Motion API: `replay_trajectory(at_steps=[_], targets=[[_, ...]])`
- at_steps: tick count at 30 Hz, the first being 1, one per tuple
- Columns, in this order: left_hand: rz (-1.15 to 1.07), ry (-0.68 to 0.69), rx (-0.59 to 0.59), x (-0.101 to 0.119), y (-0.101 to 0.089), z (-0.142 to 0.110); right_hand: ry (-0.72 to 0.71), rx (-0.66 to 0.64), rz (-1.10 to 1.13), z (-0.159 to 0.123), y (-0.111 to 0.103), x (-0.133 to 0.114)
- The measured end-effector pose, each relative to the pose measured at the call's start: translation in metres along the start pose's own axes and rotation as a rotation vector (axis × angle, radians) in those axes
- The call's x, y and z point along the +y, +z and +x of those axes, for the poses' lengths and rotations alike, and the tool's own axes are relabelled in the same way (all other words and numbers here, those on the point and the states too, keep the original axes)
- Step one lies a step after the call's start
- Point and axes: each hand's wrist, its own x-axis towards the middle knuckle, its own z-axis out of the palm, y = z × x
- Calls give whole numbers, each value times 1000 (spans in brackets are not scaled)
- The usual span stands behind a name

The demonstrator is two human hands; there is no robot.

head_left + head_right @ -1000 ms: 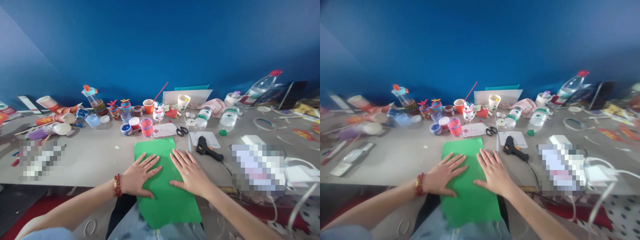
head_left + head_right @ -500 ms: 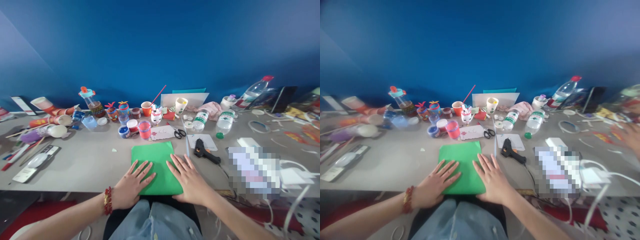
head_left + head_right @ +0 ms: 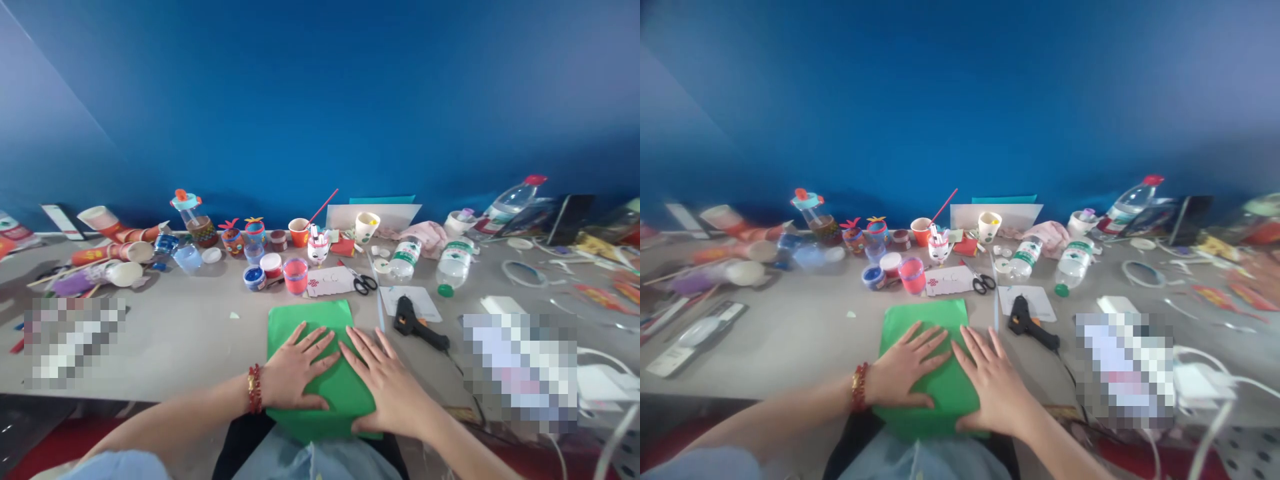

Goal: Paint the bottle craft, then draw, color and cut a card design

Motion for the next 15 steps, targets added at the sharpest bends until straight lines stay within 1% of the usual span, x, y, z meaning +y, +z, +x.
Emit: replay_trajectory(at_steps=[2, 4, 5, 7, 9, 12, 14, 15], targets=[[1, 2, 7, 0, 0, -2, -33, -2, 36, 0, -8, 2], [6, 7, 21, 0, -2, -4, -46, 26, 75, 4, -21, 4], [7, 9, 27, 0, -2, -4, -30, 57, 91, 10, -28, 6], [5, 12, 29, 0, -3, -4, 55, 163, 117, 28, -44, 11], [-4, 13, 18, 0, -4, -3, 144, 253, 125, 57, -59, 19], [-7, 13, -5, 0, -5, -2, 226, 199, 73, 115, -76, 31], [-2, 12, -4, 0, -7, -3, 276, 119, -23, 154, -83, 36], [-2, 10, -2, 1, -8, -3, 280, 103, -40, 172, -85, 37]])
